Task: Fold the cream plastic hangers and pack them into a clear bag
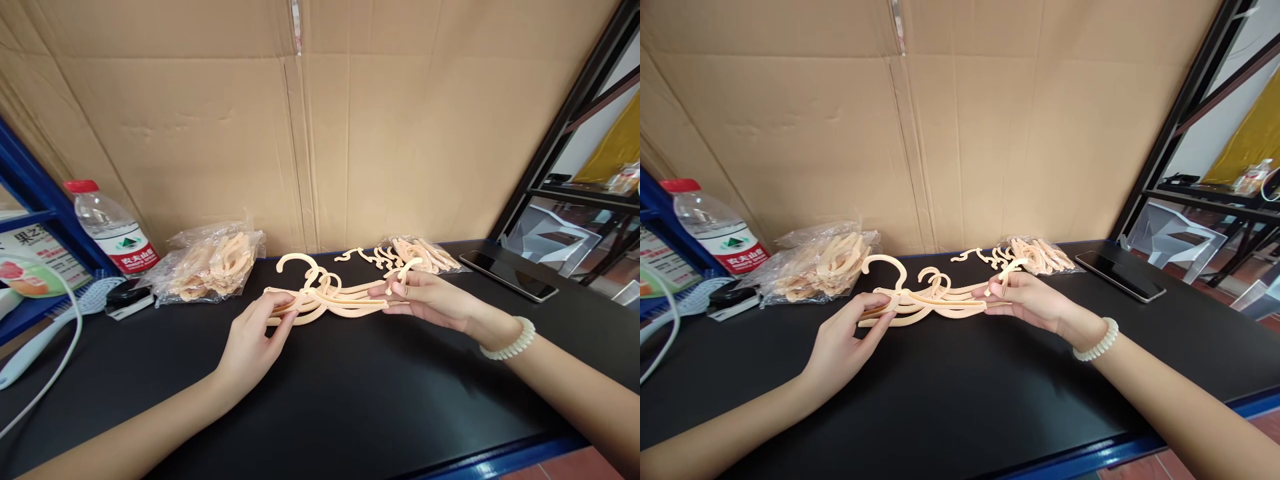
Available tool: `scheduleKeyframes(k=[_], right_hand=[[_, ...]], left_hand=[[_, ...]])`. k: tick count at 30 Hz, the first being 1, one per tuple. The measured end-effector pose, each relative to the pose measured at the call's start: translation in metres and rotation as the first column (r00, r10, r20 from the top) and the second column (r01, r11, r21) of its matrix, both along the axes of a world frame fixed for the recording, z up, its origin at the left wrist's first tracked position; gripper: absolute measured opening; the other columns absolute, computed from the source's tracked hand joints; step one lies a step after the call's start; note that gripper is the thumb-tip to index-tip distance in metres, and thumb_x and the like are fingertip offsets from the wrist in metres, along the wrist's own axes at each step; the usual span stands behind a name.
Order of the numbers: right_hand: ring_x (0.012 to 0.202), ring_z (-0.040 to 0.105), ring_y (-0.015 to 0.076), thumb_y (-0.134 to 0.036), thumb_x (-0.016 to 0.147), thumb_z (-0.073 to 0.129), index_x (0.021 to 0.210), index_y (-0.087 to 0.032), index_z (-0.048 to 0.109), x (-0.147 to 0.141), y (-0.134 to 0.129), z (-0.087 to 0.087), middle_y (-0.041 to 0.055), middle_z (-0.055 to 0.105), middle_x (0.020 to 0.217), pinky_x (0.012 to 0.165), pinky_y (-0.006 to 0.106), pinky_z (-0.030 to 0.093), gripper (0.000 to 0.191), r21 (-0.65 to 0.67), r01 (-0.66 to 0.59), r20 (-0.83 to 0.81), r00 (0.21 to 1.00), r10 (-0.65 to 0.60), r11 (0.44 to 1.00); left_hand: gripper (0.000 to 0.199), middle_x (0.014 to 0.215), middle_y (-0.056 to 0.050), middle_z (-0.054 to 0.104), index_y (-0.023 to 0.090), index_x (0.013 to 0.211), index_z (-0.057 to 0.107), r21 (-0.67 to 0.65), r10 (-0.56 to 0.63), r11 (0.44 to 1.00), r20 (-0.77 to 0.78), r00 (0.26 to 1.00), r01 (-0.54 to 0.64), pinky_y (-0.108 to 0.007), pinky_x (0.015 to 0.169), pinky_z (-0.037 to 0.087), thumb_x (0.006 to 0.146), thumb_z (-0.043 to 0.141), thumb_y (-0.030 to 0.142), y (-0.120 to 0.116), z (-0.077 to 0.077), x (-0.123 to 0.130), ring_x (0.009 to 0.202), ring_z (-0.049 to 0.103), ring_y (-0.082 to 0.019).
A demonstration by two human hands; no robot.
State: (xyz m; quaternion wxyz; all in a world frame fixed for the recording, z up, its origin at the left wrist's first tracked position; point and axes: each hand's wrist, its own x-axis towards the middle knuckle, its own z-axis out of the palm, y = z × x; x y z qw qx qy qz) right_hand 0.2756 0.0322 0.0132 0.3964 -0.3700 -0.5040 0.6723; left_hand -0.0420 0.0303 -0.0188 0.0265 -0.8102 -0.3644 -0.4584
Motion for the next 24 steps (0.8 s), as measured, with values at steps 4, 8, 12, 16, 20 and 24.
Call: scheduleKeyframes(k=[4, 8, 12, 16, 20, 24], right_hand=[[0.109, 0.067, 0.0269, -0.032, 0.081, 0.075, 0.083, -0.016, 0.06, 0.0011, -0.001, 0.001, 0.0106, 0.072, 0.106, 0.1, 0.044, 0.05, 0.022, -0.092, -0.08, -0.047, 0.996, 0.076, 0.993], [0.106, 0.069, 0.0282, -0.03, 0.082, 0.075, 0.088, -0.014, 0.063, 0.0008, -0.0016, 0.0005, 0.011, 0.074, 0.101, 0.096, 0.041, 0.053, 0.021, -0.115, -0.081, -0.05, 0.996, 0.076, 0.99], [0.103, 0.07, 0.0274, -0.03, 0.081, 0.075, 0.085, -0.016, 0.064, -0.0004, -0.0018, 0.0003, 0.0094, 0.075, 0.096, 0.095, 0.041, 0.054, 0.019, -0.119, -0.088, -0.063, 0.995, 0.081, 0.989], [0.103, 0.07, 0.0264, -0.029, 0.083, 0.074, 0.093, -0.015, 0.065, -0.0017, -0.0018, -0.0003, 0.0128, 0.075, 0.103, 0.098, 0.042, 0.053, 0.019, -0.122, -0.104, -0.059, 0.993, 0.098, 0.987], [0.101, 0.071, 0.0261, -0.027, 0.083, 0.074, 0.094, -0.015, 0.063, -0.0031, -0.0025, -0.0003, 0.0137, 0.075, 0.104, 0.097, 0.042, 0.054, 0.02, -0.131, -0.098, -0.05, 0.995, 0.092, 0.987], [0.096, 0.073, 0.0257, -0.026, 0.082, 0.075, 0.087, -0.016, 0.059, -0.0047, -0.0035, 0.0005, 0.0135, 0.076, 0.097, 0.094, 0.041, 0.056, 0.019, -0.144, -0.075, -0.041, 0.997, 0.069, 0.987]], left_hand=[[0.01, 0.097, -0.003, 0.066, 0.02, 0.104, 0.057, 0.001, 0.013, 1.0, 0.0, 1.0, -0.013, -0.025, 0.075, 0.059, 0.095, 0.055, 0.025, 0.0004, -0.0005, 0.0, 0.082, 0.068, -0.015], [0.01, 0.096, -0.003, 0.067, 0.02, 0.102, 0.057, -0.005, 0.014, 1.0, 0.011, 1.0, -0.014, -0.026, 0.073, 0.059, 0.096, 0.053, 0.026, -0.0008, 0.0004, 0.001, 0.082, 0.069, -0.016], [0.01, 0.094, -0.004, 0.067, 0.02, 0.1, 0.057, -0.013, 0.014, 1.0, 0.009, 1.0, -0.014, -0.027, 0.072, 0.06, 0.096, 0.052, 0.027, -0.0023, 0.0023, 0.0022, 0.08, 0.069, -0.016], [0.01, 0.094, -0.004, 0.068, 0.02, 0.099, 0.058, 0.002, 0.02, 1.0, 0.006, 1.0, -0.02, -0.027, 0.072, 0.06, 0.095, 0.052, 0.027, -0.0019, 0.003, 0.0026, 0.081, 0.069, -0.017], [0.009, 0.093, -0.003, 0.068, 0.02, 0.099, 0.058, 0.006, 0.024, 1.0, -0.003, 1.0, -0.024, -0.026, 0.073, 0.059, 0.095, 0.054, 0.025, -0.0015, 0.0026, 0.0021, 0.08, 0.069, -0.016], [0.009, 0.093, -0.003, 0.067, 0.02, 0.1, 0.058, -0.004, 0.02, 1.0, -0.008, 1.0, -0.02, -0.026, 0.073, 0.059, 0.095, 0.054, 0.025, -0.0009, 0.0014, 0.001, 0.078, 0.069, -0.015]])
